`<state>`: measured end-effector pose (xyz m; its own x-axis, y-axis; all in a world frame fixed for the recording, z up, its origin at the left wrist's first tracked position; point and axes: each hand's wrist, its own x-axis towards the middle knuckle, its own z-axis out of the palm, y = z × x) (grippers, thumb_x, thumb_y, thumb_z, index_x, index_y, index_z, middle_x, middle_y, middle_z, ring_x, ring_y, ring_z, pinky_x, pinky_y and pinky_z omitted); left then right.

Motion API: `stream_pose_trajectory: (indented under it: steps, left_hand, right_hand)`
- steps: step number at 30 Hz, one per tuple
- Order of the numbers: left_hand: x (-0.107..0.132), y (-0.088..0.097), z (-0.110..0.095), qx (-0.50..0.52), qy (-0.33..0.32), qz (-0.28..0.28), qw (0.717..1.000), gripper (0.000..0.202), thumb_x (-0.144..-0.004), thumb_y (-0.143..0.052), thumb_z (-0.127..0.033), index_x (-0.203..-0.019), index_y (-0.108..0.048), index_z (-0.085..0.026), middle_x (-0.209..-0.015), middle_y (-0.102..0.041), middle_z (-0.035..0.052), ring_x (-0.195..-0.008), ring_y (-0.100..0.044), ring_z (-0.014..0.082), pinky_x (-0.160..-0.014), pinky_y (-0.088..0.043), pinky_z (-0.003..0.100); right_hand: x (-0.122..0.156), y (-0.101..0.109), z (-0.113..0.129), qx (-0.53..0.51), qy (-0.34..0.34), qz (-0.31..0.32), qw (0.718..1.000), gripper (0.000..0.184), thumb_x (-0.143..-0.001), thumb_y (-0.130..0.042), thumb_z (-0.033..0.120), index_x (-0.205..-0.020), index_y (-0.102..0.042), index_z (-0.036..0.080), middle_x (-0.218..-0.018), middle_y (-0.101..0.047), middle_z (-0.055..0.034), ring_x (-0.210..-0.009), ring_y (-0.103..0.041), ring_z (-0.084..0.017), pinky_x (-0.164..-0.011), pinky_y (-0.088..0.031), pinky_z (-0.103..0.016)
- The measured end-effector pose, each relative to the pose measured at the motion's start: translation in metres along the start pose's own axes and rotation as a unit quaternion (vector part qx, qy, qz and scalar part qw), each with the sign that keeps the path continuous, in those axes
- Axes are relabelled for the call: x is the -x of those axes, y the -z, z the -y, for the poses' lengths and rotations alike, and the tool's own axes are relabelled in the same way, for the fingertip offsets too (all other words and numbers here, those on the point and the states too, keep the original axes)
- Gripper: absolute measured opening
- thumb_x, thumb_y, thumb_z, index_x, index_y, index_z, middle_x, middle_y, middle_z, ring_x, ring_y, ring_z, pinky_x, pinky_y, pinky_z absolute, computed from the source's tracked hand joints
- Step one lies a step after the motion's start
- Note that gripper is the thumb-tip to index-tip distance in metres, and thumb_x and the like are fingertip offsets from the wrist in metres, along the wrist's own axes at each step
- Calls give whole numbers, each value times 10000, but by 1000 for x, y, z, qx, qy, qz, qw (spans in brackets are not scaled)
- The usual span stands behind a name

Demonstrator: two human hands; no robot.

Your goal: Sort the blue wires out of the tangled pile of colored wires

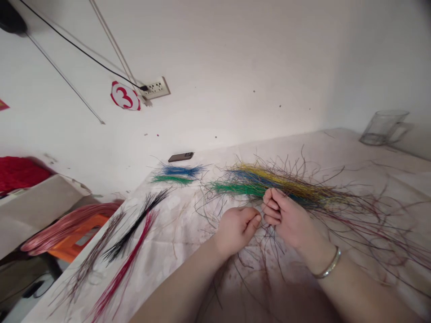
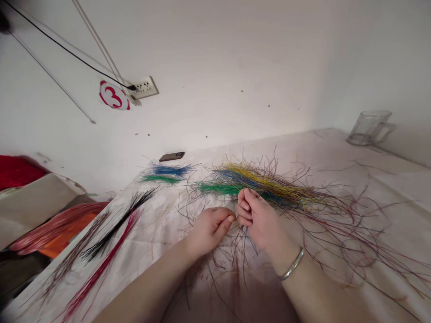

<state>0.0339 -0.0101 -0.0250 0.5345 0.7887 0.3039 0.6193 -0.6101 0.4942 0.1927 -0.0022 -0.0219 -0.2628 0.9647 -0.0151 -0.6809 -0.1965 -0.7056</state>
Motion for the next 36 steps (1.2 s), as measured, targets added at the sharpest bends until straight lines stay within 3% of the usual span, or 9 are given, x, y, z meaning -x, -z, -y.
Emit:
stream_pose_trajectory:
  steps: [4, 8, 11, 13, 16, 19, 25, 32, 36]
  left_hand:
    - [1, 3, 4, 83, 27, -27, 996, 360, -951, -327, -369, -877, -617, -169, -692, -578, 21, -673, -534, 144, -632, -389, 256]
    - [1, 3, 17, 183, 96, -103, 973, 423, -953, -299, -425, -944, -629, -161, -686, -575, 20, -623, -514, 128, -599, -400, 246]
    - [-1, 3, 28, 244, 137, -165, 946, 459, -945, -286, -468, -921, -618, -152, -659, -548, 8, -548, -462, 108, -525, -376, 231]
    - [-3, 3, 35, 255, 159, -189, 935, 466, -940, -279, -486, -896, -601, -151, -638, -534, 0, -517, -447, 102, -490, -364, 224]
    - [-5, 4, 44, 159, 182, -183, 953, 457, -947, -240, -464, -897, -580, -164, -635, -552, -5, -508, -471, 107, -490, -383, 224]
    - [-6, 4, 50, 46, 181, -155, 970, 390, -944, -289, -402, -888, -603, -178, -658, -589, 5, -581, -534, 129, -556, -417, 241]
    - [-7, 3, 54, -67, 162, -121, 977, 183, -840, -494, -209, -831, -676, -193, -843, -658, 56, -850, -587, 194, -786, -441, 320]
    - [-6, 2, 59, -156, 144, -85, 974, 273, -792, -525, -122, -990, -697, -198, -1053, -658, 94, -1022, -567, 236, -950, -400, 404]
    - [-7, 2, 58, -176, 108, -53, 977, 249, -808, -541, -162, -961, -717, -248, -1179, -629, 60, -1136, -520, 231, -1008, -367, 405]
  right_hand:
    - [-2, 1, 1, -18, 16, -18, 1000, 309, -880, -535, 345, -628, -490, 172, -608, -380, 41, -504, -331, -69, -431, -322, -182]
    - [-3, 0, 1, -82, 8, -51, 995, 269, -869, -556, 320, -649, -499, 176, -723, -528, -1, -682, -513, -118, -627, -476, -249]
    - [-1, -2, 4, -125, -25, -32, 991, 270, -885, -535, 321, -659, -486, 181, -625, -452, 32, -552, -440, -91, -555, -458, -242]
    - [0, -4, 6, -137, -36, -14, 990, 280, -895, -522, 322, -659, -473, 180, -564, -350, 61, -460, -316, -63, -441, -359, -190]
    - [1, -6, 9, -133, -39, -4, 990, 283, -896, -522, 333, -665, -474, 176, -539, -264, 77, -424, -200, -52, -372, -211, -172]
    - [2, -6, 10, -124, -26, 1, 992, 284, -882, -546, 322, -654, -471, 170, -537, -226, 83, -427, -148, -51, -368, -156, -180]
    - [4, -2, 10, -114, -60, 27, 991, 231, -841, -587, 305, -670, -518, 165, -521, -188, 92, -427, -125, -51, -371, -131, -186]
    - [1, 1, 7, -139, -92, 20, 986, 240, -823, -535, 320, -646, -544, 158, -503, -168, 88, -420, -113, -56, -369, -121, -191]
    - [0, 2, 6, -137, -92, 20, 986, 226, -812, -536, 309, -645, -549, 159, -501, -177, 86, -420, -120, -57, -368, -129, -188]
